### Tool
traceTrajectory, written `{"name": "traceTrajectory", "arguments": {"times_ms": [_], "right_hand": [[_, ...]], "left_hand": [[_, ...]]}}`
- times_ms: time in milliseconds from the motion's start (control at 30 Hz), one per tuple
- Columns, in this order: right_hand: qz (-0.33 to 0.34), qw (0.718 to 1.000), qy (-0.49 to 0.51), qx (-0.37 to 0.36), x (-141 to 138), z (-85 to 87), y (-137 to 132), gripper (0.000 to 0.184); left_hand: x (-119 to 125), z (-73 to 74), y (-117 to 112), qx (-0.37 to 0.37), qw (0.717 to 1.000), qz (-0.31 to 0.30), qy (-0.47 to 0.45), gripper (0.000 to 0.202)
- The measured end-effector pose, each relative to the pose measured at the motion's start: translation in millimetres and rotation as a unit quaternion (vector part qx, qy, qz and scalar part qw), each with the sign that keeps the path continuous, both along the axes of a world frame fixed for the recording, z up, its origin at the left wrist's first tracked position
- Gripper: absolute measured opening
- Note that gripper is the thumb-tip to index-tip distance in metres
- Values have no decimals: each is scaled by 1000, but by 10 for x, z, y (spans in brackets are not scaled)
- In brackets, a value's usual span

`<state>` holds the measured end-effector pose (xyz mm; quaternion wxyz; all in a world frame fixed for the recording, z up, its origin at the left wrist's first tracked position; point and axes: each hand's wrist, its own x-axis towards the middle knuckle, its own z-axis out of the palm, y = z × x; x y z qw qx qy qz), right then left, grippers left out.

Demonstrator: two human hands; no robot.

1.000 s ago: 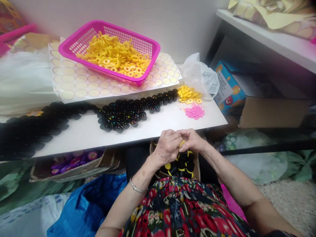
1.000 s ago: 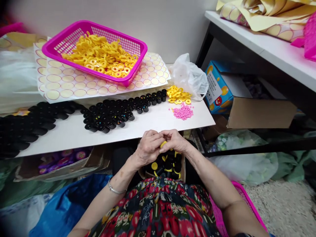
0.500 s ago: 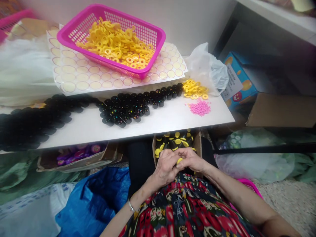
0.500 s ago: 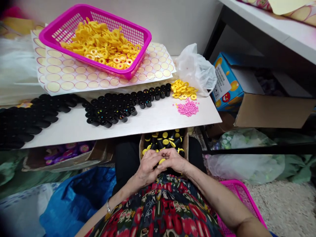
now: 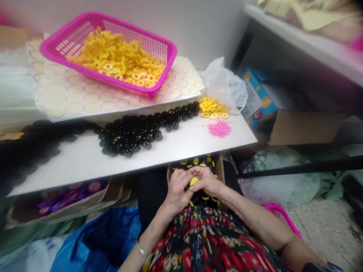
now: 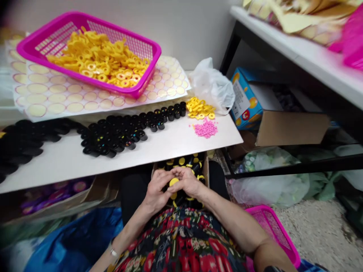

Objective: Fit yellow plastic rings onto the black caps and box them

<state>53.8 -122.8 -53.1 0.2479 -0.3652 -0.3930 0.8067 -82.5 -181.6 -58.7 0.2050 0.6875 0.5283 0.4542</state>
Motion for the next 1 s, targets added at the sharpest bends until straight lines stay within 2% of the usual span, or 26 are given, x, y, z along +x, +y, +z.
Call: {"name": "traceTrajectory", "arguments": {"times_ms": [100, 200, 233, 300, 333, 367, 400, 467, 533, 600, 700, 767, 900, 1000], "right_hand": [[35, 999, -20, 17, -60, 32, 48, 50], [78, 984, -112, 111, -44, 154, 217, 50], [69, 975, -144, 158, -11, 206, 314, 43], [2, 945, -195, 262, 98, 298, 581, 24], [-54, 926, -214, 307, 171, 331, 751, 18], [-126, 894, -244, 353, 252, 353, 938, 15], [-181, 854, -285, 395, 336, 366, 1136, 15], [-262, 769, -390, 434, 497, 370, 1527, 19], [-264, 696, -489, 456, 614, 354, 1863, 26], [-239, 648, -553, 466, 667, 324, 2109, 30], [-164, 632, -602, 461, 657, 268, 2317, 33], [-133, 629, -611, 462, 625, 242, 2365, 32], [-150, 615, -591, 499, 524, 250, 2271, 27], [-107, 621, -547, 551, 386, 293, 2074, 22]], "left_hand": [[-77, -36, 48, 15, 1000, 16, 0, 21], [-216, -122, 115, 24, 997, 76, 4, 20], [-263, -154, 132, 24, 994, 108, 10, 20], [-340, -216, 155, 26, 984, 171, 36, 21], [-365, -245, 160, 28, 980, 190, 54, 21], [-381, -272, 162, 32, 977, 199, 73, 21], [-388, -298, 160, 36, 974, 202, 91, 20], [-381, -339, 152, 29, 971, 203, 124, 19], [-365, -362, 141, 1, 965, 216, 151, 17], [-356, -359, 131, -47, 956, 229, 180, 18], [-367, -290, 112, -108, 940, 227, 230, 24], [-386, -199, 107, -100, 936, 221, 257, 26], [-434, 50, 247, 49, 941, 213, 259, 13], [-463, 224, 595, 135, 922, 242, 269, 13]]}}
